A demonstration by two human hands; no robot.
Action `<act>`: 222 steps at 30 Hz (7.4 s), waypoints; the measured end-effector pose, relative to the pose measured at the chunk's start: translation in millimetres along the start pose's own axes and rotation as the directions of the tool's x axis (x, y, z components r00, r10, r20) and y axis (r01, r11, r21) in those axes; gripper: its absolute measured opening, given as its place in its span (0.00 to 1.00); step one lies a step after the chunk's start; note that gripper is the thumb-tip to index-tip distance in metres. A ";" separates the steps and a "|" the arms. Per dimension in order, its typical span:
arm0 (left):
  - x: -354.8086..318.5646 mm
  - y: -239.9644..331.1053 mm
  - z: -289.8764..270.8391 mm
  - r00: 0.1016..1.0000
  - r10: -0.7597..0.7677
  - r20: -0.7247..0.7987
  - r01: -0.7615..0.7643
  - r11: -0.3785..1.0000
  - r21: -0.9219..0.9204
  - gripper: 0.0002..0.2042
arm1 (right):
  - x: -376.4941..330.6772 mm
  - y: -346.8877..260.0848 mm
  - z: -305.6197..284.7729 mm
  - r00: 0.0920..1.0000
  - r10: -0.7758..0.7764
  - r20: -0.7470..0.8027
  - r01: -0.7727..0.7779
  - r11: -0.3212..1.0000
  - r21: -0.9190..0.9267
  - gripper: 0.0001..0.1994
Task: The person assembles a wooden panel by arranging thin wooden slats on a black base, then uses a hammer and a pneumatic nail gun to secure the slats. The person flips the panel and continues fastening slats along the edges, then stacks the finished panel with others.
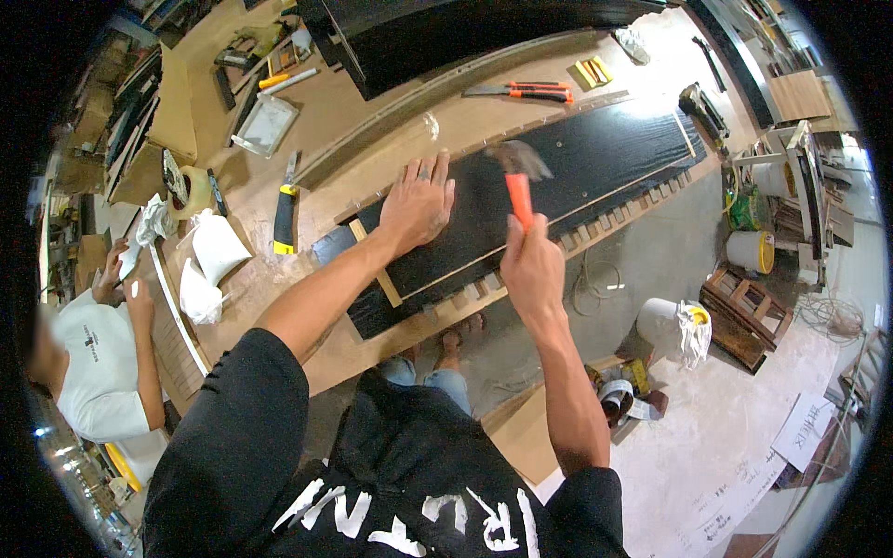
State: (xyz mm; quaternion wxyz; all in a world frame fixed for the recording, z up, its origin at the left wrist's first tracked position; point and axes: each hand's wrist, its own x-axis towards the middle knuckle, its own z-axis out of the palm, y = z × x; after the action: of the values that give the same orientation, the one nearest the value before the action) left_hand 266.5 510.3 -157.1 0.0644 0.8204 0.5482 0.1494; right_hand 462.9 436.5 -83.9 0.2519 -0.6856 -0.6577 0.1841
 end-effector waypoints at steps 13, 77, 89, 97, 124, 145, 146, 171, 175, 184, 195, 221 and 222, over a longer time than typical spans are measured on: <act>11.3 -1.2 1.6 0.994 -0.046 0.096 0.047 0.999 -0.015 0.27 | -76.1 41.1 -27.3 0.988 0.148 -0.043 -0.148 0.989 0.016 0.11; 393.6 332.2 146.1 0.981 -0.091 0.170 0.104 0.992 -0.067 0.30 | 453.2 485.4 -265.1 0.872 -0.001 0.490 0.203 0.910 -0.360 0.57; 503.6 522.0 59.2 0.930 -0.368 -0.011 0.301 0.774 -0.557 0.42 | 456.5 458.7 -395.9 0.879 -0.013 0.476 -0.474 -0.109 0.874 0.16; 454.9 556.7 -23.1 0.944 -0.327 0.053 0.331 0.933 -0.142 0.32 | 431.7 451.4 -354.4 0.880 -0.174 0.442 -0.454 -0.580 0.676 0.20; 375.2 444.2 48.0 0.925 -0.183 0.332 0.180 -0.559 -0.809 0.25 | 320.8 298.2 -410.0 0.940 0.181 0.289 -0.334 0.312 0.889 0.36; 336.3 264.4 126.7 0.917 -0.383 0.113 0.397 0.905 -0.151 0.38 | 422.1 251.7 -244.7 0.615 0.518 0.595 -0.719 0.678 0.154 0.36; 336.2 264.7 126.9 0.917 -0.382 0.115 0.396 0.908 -0.139 0.38 | 423.6 252.0 -243.6 0.614 0.523 0.591 -0.721 0.676 0.151 0.36; 333.2 264.7 129.3 0.917 -0.381 0.121 0.395 0.911 -0.121 0.36 | 423.4 237.1 -231.1 0.507 0.523 0.685 -0.777 0.622 0.100 0.35; 335.4 262.8 126.3 0.919 -0.371 0.134 0.387 0.913 -0.127 0.36 | 423.5 232.0 -230.7 0.500 0.551 0.668 -0.788 0.609 0.088 0.35; 321.6 256.8 121.2 0.908 -0.387 0.161 0.416 0.882 -0.221 0.38 | 421.5 218.7 -224.5 0.505 0.613 0.607 -0.778 0.628 0.012 0.37; 204.4 181.1 75.6 0.860 -0.488 0.152 0.489 0.872 0.029 0.39 | 400.5 208.0 -214.1 0.500 0.530 0.684 -0.759 0.649 0.052 0.35; 131.5 132.0 53.4 0.831 -0.549 0.086 0.540 0.835 0.107 0.37 | 370.1 175.9 -196.2 0.440 0.496 0.749 -0.757 0.653 0.012 0.40; 127.8 129.8 50.8 0.829 -0.552 0.089 0.543 0.832 0.110 0.36 | 367.4 174.1 -194.9 0.435 0.492 0.755 -0.768 0.640 0.025 0.40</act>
State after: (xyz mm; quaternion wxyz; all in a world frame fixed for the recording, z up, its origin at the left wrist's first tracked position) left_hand 442.1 579.9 -148.0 0.1036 0.6379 0.7611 0.0543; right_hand 742.2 780.4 -0.3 0.0218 -0.7019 -0.3413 0.6249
